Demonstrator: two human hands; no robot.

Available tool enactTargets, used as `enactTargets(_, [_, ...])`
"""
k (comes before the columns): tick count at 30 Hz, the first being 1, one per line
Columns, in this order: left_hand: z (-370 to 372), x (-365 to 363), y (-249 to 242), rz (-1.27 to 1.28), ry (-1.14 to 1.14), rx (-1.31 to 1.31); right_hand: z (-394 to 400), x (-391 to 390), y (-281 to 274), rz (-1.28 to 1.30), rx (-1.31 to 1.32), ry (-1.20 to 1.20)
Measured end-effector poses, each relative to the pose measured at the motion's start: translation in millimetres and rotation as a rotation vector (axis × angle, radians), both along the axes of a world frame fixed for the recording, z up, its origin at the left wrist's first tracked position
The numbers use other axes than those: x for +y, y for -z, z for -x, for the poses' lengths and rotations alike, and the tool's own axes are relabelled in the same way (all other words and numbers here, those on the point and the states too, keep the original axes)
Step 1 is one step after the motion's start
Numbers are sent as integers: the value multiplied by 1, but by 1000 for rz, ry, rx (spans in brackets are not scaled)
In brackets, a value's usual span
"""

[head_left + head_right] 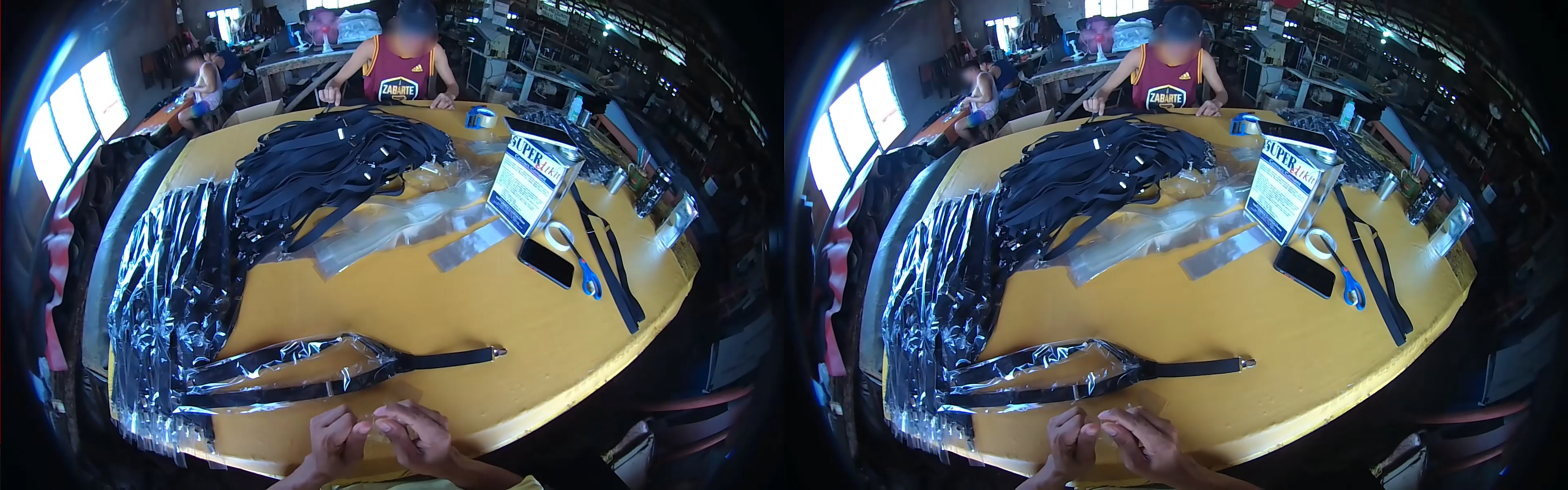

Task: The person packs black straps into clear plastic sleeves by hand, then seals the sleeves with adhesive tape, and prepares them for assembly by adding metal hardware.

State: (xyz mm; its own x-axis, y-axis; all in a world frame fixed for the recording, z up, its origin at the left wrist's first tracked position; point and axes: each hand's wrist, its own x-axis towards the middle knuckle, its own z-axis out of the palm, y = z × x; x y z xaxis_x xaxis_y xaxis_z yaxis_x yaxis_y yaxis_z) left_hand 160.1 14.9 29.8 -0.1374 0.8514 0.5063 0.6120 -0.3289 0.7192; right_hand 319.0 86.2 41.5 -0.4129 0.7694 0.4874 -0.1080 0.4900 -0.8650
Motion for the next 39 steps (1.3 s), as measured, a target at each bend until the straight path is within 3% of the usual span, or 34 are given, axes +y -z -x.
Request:
enactTargets(4, [9,3,-7,80,73,-78,-6,10,0,10,-22,-23])
enactTargets(7, [10,4,-16,135,134,-111,-11,18,-5,-126,-109,-83])
enactTargets(13, [10,2,-15,163,84,36,-12,17,-7,-54,-169,-179])
enactTargets(18, [6,4,-7,54,20,95,-10,21,4,-215,-138,-242])
enactTargets(27, [-1,7,-7,-5,30,7,-1,19,-4,-233,21,-183])
enactTargets(37, [-1,7,-1,11,9,46,1,16,5,-249,-21,-96])
enactTargets(39, [-1,6,-6,108,-18,138,-1,16,5,-276,-72,-74])
